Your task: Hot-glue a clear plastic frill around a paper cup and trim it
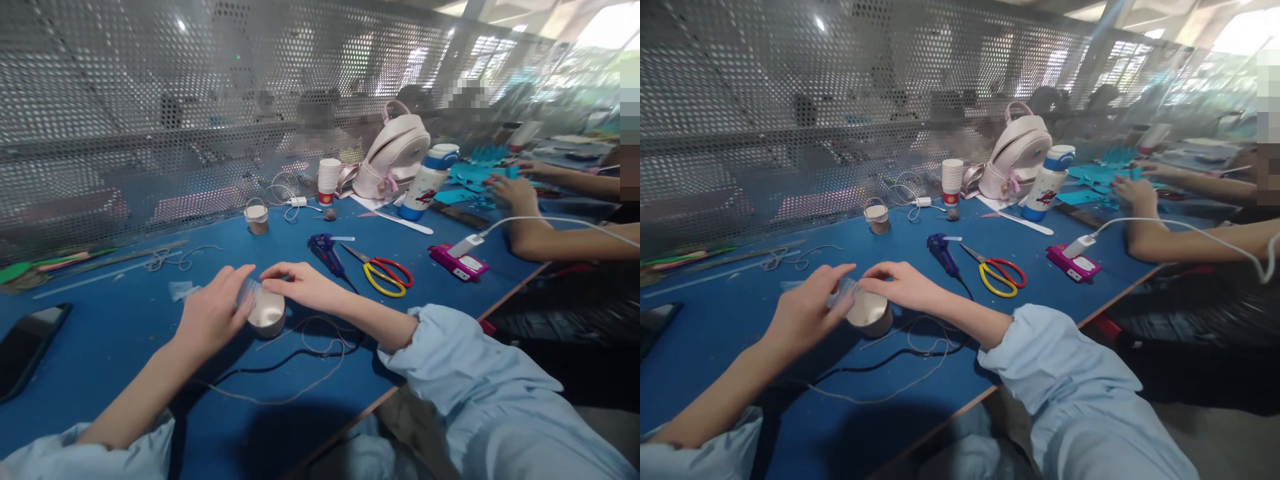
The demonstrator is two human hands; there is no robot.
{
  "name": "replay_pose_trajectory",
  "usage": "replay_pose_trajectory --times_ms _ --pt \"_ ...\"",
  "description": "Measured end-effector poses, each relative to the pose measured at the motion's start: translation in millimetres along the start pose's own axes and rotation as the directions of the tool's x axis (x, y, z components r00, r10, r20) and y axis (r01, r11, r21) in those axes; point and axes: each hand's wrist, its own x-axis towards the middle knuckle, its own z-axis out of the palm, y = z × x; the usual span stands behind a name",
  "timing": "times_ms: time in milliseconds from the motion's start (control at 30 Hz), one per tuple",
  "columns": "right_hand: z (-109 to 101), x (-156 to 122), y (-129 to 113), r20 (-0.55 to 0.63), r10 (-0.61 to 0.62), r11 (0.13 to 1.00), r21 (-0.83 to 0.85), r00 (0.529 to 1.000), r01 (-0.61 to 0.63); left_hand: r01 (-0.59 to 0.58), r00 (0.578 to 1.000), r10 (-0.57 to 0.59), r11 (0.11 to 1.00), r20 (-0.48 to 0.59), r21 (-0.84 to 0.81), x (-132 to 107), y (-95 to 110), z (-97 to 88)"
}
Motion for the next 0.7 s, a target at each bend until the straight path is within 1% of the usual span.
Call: replay_pose_trajectory --times_ms 67,167,233,333,533,600,700 --pt "7 4 0 0.017 0.015 0.996 0.083 1.000 -0.016 -0.003 1.000 0.003 1.000 0.017 0.028 -2 3 -2.2" --pt "9 6 4 -0.040 0.041 0.986 0.164 0.998 -0.034 0.023 0.997 -0.023 1.000 0.069 -0.005 -2 3 -5.8" --pt "7 8 7 -0.075 0.064 0.976 0.213 0.995 -0.047 0.047 0.994 -0.040 0.997 0.102 -0.064 0 0 -8.0" --pt "4 11 10 -0.087 0.103 0.957 0.281 0.991 -0.075 0.069 0.987 -0.041 0.983 0.157 -0.171 4 -6 -10.4" --pt "0 12 14 -0.113 0.142 0.935 0.342 0.983 -0.096 0.105 0.972 -0.022 0.931 0.232 -0.349 6 -19 -15.6" --pt "0 12 15 -0.126 0.151 0.931 0.351 0.981 -0.098 0.154 0.964 -0.046 0.898 0.260 -0.413 7 -24 -18.4" --pt "-1 12 15 -0.142 0.158 0.932 0.347 0.977 -0.100 0.274 0.941 -0.120 0.819 0.317 -0.504 11 -31 -21.9"
